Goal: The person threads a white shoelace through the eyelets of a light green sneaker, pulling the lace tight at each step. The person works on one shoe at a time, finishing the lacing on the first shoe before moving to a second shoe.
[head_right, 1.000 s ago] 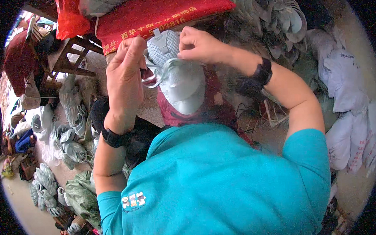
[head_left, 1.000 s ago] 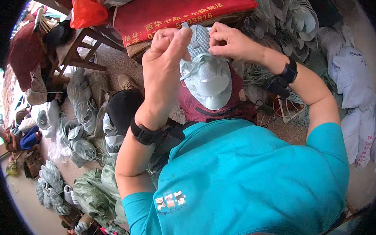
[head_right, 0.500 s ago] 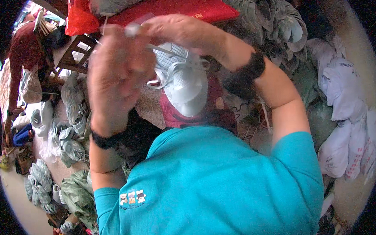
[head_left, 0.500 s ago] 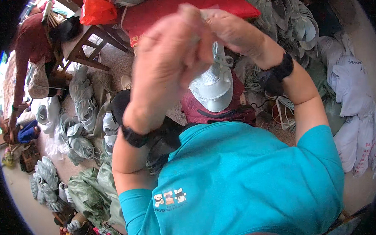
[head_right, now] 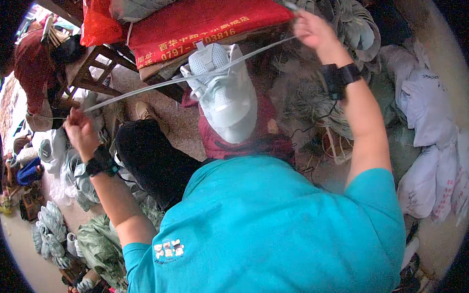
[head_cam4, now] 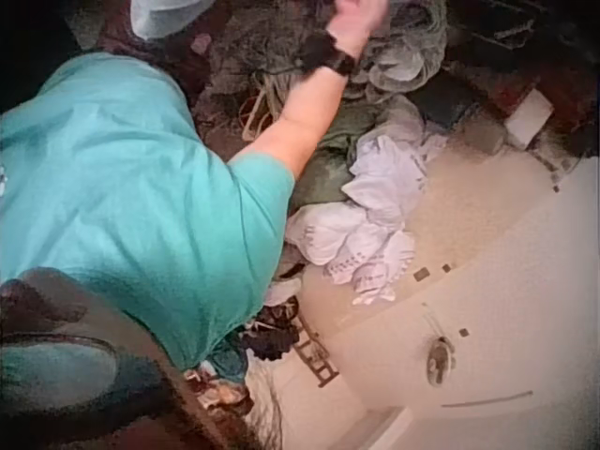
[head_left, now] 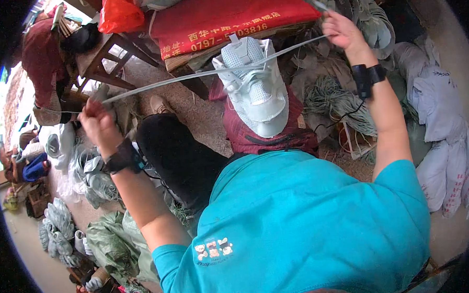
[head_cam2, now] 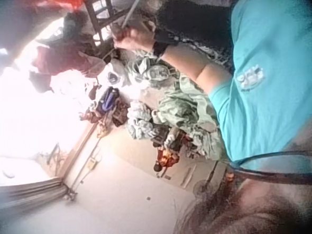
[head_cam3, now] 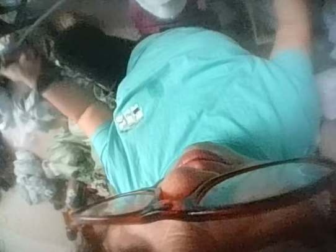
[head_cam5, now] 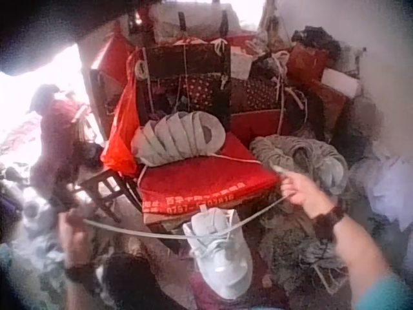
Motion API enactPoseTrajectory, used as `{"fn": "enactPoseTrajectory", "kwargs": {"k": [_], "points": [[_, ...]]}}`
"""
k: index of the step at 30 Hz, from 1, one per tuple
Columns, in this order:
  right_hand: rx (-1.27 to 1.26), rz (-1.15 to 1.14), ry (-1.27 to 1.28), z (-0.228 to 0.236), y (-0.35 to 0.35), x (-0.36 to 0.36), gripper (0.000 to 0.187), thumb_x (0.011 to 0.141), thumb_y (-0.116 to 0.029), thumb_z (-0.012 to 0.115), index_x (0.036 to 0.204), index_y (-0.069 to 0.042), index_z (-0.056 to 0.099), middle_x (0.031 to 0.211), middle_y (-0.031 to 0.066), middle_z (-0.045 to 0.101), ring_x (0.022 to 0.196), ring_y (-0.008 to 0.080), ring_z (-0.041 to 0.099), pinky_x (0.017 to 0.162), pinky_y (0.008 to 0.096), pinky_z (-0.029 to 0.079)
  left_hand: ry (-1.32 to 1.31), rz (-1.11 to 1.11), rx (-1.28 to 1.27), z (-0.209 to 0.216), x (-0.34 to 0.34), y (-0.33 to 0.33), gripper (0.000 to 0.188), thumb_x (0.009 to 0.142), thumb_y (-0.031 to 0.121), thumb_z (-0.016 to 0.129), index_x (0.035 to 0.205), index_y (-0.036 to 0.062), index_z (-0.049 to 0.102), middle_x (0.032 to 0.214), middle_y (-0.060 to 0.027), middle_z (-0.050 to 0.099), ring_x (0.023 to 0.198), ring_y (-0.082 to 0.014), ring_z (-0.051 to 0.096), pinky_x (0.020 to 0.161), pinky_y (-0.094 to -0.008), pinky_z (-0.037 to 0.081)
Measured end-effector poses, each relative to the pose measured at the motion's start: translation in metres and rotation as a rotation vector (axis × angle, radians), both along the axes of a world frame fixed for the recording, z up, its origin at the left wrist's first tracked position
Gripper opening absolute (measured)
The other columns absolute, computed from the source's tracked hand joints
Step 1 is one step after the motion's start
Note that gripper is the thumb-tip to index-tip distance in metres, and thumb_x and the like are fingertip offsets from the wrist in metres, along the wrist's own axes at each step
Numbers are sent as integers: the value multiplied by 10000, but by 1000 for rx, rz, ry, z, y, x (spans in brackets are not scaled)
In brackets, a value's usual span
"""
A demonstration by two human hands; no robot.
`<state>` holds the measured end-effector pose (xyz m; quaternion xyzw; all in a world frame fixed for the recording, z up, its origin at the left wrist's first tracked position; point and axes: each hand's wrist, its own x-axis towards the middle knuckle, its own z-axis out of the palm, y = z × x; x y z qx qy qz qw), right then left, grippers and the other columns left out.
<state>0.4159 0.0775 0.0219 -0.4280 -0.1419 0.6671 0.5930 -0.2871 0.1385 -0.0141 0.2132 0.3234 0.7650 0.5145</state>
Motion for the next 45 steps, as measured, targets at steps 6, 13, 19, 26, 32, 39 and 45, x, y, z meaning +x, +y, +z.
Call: {"fn": "enactPoseTrajectory", "kwargs": {"k": [6,13,19,26,32,39,45], "points": [[-64,-516,-151,-25,-39,147,153,964,-163,517,826,-96,512,542,-46,302,436,88,298,394,231,234,-84,-104,86,-28,-192,-17,309,984,183,477,787,-1,629,868,-175,700,767,-267,678,755,-393,573],[-50,-307,-531,-23,-63,96,111,926,-174,565,903,-67,550,608,-69,362,469,38,316,416,191,248,306,55,11,17,-4,-9,237,982,131,457,1052,-52,590,991,-144,649,921,-243,649,856,-329,536],[95,305,-735,9,-60,-102,162,961,-165,514,1035,-44,593,753,-62,469,596,16,417,470,177,324,588,-467,30,52,217,-83,302,972,66,484,1261,-23,466,1029,-158,644,797,-177,655,739,-287,538],[458,442,-1286,-6,-73,-167,178,993,-202,474,984,-46,560,760,-9,534,701,41,482,625,219,422,307,-582,-84,13,278,-99,203,964,72,529,1137,-34,519,1028,-170,668,892,-219,676,834,-324,545],[331,512,-1097,-4,-80,-161,202,992,-200,470,955,-41,588,734,-21,539,658,44,478,601,216,409,520,-685,-171,10,278,-113,165,965,124,564,1028,-26,595,912,-90,674,792,-142,648,728,-253,520],[229,503,-1011,3,-79,-161,227,994,-241,471,957,-60,603,725,-57,509,639,28,441,565,193,373,692,-724,-237,12,283,-127,216,970,201,569,912,7,644,694,42,563,573,-22,443,504,-192,341],[306,496,-920,1,-74,-157,228,987,-246,490,933,-63,616,759,-60,531,712,32,453,646,201,381,709,-789,-227,10,280,-121,216,951,200,579,853,27,664,704,65,565,578,-1,423,494,-181,305]]}}
